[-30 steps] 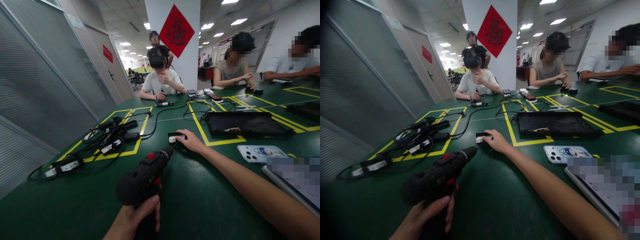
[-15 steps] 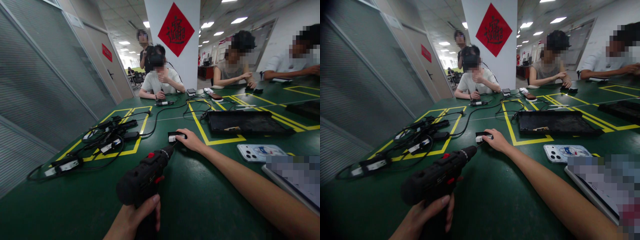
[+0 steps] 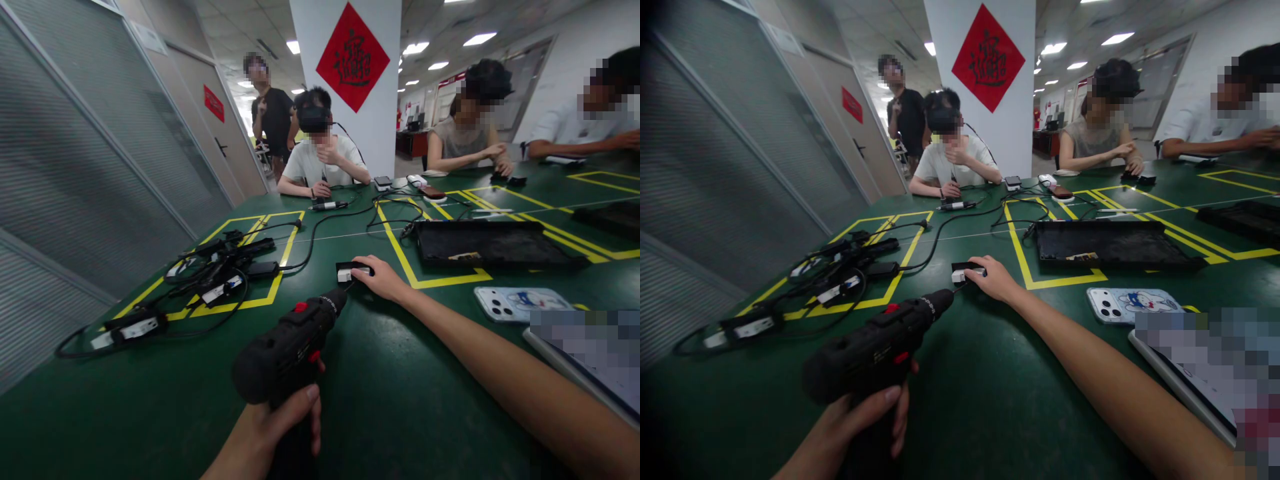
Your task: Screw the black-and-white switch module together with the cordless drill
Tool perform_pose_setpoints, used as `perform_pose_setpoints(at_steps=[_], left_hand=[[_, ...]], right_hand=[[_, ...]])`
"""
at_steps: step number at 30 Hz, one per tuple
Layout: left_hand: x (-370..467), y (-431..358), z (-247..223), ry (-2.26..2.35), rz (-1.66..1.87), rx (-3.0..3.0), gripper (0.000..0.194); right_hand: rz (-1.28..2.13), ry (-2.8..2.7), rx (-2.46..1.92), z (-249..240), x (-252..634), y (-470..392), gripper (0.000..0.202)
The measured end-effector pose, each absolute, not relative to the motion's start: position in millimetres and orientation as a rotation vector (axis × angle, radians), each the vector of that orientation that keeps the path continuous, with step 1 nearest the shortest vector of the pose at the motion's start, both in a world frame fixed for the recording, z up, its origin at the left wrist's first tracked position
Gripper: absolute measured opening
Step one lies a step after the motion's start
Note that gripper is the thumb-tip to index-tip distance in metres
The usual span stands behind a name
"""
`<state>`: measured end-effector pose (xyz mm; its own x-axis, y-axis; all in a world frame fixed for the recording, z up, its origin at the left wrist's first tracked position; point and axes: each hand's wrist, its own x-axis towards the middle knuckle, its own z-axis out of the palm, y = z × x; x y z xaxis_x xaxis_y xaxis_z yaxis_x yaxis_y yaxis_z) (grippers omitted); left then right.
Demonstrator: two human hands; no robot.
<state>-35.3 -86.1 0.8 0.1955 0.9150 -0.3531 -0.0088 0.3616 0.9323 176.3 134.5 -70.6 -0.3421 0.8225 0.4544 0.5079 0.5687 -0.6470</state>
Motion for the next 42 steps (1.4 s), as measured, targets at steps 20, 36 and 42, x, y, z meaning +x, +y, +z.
perform_pose_setpoints(at_steps=[20, 36, 42], left_hand=[[-33.8, -86.7, 1.7, 1.198, 0.836, 1.006, 0.041], [-33.8, -86.3, 2.0, 1.180, 0.841, 0.989, 0.048], [-34.7, -86.0, -1.5, 1.194, 0.839, 0.967, 0.054]], right_hand=[[0.514, -2.010, -1.068, -71.1, 176.8, 133.5, 0.041], [0.500, -2.009, -1.069, -70.7, 175.8, 133.6, 0.039], [0.501, -2.011, -1.077, -70.2, 174.9, 133.4, 0.040]])
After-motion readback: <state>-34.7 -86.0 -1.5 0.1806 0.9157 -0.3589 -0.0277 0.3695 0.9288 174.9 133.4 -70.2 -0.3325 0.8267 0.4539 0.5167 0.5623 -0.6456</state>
